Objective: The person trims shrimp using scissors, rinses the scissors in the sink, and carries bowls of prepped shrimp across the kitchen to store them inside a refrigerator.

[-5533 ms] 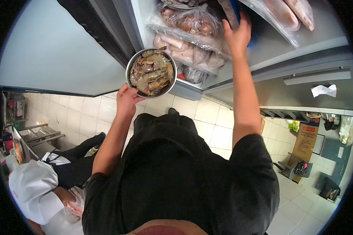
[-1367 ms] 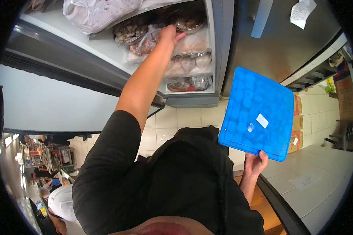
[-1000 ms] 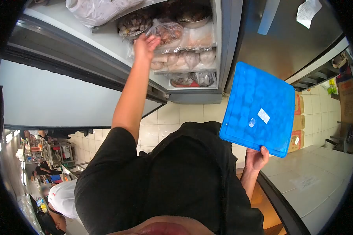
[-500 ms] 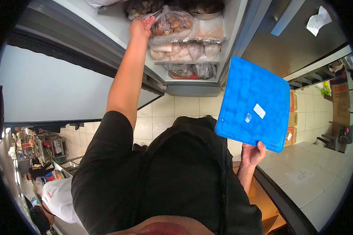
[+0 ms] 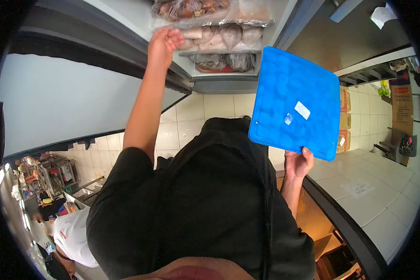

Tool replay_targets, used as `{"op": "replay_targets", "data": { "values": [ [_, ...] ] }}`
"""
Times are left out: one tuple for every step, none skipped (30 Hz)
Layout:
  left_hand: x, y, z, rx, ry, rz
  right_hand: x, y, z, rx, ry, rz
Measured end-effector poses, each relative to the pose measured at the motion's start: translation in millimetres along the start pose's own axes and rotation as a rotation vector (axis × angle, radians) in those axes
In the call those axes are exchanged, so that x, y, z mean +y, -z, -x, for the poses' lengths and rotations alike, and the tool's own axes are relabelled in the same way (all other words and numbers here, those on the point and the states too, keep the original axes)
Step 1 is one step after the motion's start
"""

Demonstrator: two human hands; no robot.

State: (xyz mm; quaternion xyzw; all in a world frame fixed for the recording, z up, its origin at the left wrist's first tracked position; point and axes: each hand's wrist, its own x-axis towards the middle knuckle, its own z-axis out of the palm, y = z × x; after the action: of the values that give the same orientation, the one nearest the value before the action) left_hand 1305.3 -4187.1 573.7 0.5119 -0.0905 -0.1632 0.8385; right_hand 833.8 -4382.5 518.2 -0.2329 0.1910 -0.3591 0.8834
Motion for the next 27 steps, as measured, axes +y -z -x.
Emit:
{"op": "replay_targets", "data": {
  "values": [
    [-12.7, 13.2, 13.9, 0.009, 0.041, 0.000, 5.5, -2.0, 0.5, -0.002, -0.014, 0.012],
    [-22.9, 26.5, 27.7, 0.020, 0.081, 0.001, 11.3, -7.0, 0.5, -0.005, -0.030, 0.025],
    [-32.5, 37.0, 43.8, 0.044, 0.151, -0.014, 17.9, -10.8, 1.3, -0.010, -0.049, 0.023],
    [-42.4, 46.2, 60.0, 0.067, 0.220, -0.028, 25.0, -15.0, 1.4, -0.017, -0.068, 0.020],
    [-52.3, 57.0, 75.6, 0.090, 0.290, -0.041, 31.8, -19.4, 1.4, -0.023, -0.088, 0.019],
    [-65.2, 70.7, 88.3, 0.100, 0.348, -0.058, 39.5, -22.4, -0.3, -0.022, -0.115, 0.016],
    [-78.5, 85.2, 98.5, 0.106, 0.404, -0.076, 48.9, -26.4, -2.9, -0.035, -0.143, 0.015],
    [-88.5, 98.3, 110.1, 0.111, 0.458, -0.094, 58.3, -31.1, -4.5, -0.050, -0.170, 0.014],
    [-93.3, 111.7, 119.6, 0.104, 0.479, -0.089, 70.2, -38.6, -8.7, -0.067, -0.196, 0.014],
    [-97.4, 123.0, 132.7, 0.097, 0.499, -0.084, 81.1, -43.5, -11.8, -0.078, -0.223, 0.023],
    [-100.2, 133.8, 144.4, 0.088, 0.518, -0.080, 92.6, -45.7, -16.4, -0.103, -0.259, 0.024],
    [-103.0, 145.0, 154.5, 0.088, 0.524, -0.076, 104.3, -46.8, -21.5, -0.127, -0.294, 0.025],
    [-105.1, 156.1, 164.0, 0.088, 0.530, -0.072, 115.2, -50.1, -26.0, -0.152, -0.328, 0.026],
    [-103.7, 164.1, 171.5, 0.085, 0.532, -0.068, 126.7, -57.6, -31.0, -0.172, -0.347, 0.029],
    [-99.7, 170.0, 180.8, 0.084, 0.528, -0.063, 139.4, -66.2, -34.2, -0.189, -0.368, 0.031],
    [-95.6, 175.1, 189.1, 0.082, 0.524, -0.059, 151.8, -74.8, -38.8, -0.207, -0.388, 0.034],
    [-91.3, 180.1, 194.9, 0.079, 0.515, -0.054, 164.8, -82.8, -46.7, -0.240, -0.397, 0.022],
    [-87.2, 185.0, 201.8, 0.094, 0.524, -0.059, 177.1, -88.6, -54.5, -0.270, -0.409, 0.011],
    [-86.4, 191.5, 210.7, 0.113, 0.533, -0.077, 188.4, -92.1, -60.4, -0.294, -0.423, 0.000],
    [-87.8, 199.3, 217.1, 0.130, 0.541, -0.096, 200.1, -95.8, -68.0, -0.309, -0.418, -0.006],
    [-90.0, 206.7, 221.2, 0.147, 0.545, -0.114, 211.2, -100.0, -78.1, -0.327, -0.412, -0.013],
    [-93.4, 215.1, 226.4, 0.172, 0.556, -0.125, 219.1, -103.8, -86.7, -0.340, -0.408, -0.019],
    [-95.7, 222.6, 231.6, 0.175, 0.564, -0.131, 224.3, -108.5, -96.2, -0.349, -0.403, -0.032],
    [-97.7, 229.7, 237.4, 0.179, 0.572, -0.138, 228.7, -113.0, -105.1, -0.358, -0.398, -0.047],
    [-100.3, 238.3, 243.8, 0.183, 0.583, -0.144, 233.3, -116.6, -111.7, -0.365, -0.394, -0.060],
    [-106.3, 247.2, 248.5, 0.215, 0.603, -0.174, 233.7, -117.2, -121.3, -0.398, -0.400, -0.083],
    [-107.3, 251.7, 250.3, 0.224, 0.603, -0.163, 236.9, -118.7, -131.3, -0.393, -0.374, -0.076]
  ]
}}
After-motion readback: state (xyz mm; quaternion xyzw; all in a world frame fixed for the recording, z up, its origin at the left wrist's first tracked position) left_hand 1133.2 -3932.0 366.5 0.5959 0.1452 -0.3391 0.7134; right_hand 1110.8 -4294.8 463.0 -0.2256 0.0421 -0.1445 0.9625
